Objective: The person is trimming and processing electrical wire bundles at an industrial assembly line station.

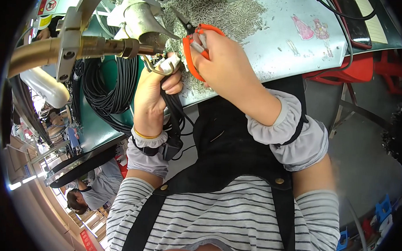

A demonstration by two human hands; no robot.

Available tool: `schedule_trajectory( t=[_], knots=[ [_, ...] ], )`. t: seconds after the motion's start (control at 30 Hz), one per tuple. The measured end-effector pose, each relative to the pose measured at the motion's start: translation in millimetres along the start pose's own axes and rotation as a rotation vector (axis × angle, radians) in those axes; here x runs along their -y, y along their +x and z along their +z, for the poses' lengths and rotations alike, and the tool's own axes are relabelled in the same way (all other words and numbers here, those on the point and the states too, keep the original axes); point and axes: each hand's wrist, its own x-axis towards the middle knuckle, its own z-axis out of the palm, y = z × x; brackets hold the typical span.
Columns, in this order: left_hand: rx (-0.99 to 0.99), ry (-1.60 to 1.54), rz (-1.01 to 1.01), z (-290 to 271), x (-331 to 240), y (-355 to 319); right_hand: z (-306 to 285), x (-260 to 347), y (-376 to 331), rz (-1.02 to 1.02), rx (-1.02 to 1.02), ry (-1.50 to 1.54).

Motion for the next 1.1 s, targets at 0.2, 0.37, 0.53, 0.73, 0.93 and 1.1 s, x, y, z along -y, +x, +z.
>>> schedule_trajectory(
  t=[0.2,0.37,0.53,0.73,0.93,1.1],
  knots=[
    [0.028,-0.043,0.029,-2,0,-1,4,-14,2,-0.172,-0.076,-0.123],
    [0.042,-0.049,0.056,-8,3,-3,2,-10,0,-0.13,-0.039,-0.11],
    [0.058,-0.081,0.035,-10,2,-2,3,-13,0,-0.094,-0.032,-0.107],
    [0.097,-0.033,0.004,-5,-4,-5,4,-12,-3,-0.129,-0.058,-0.074],
    [-0.059,0.033,0.064,4,5,-32,-2,5,-26,0.019,0.107,0.209],
    [0.022,0.115,0.144,0,18,-55,3,9,-42,0.068,0.166,0.303]
  ],
)
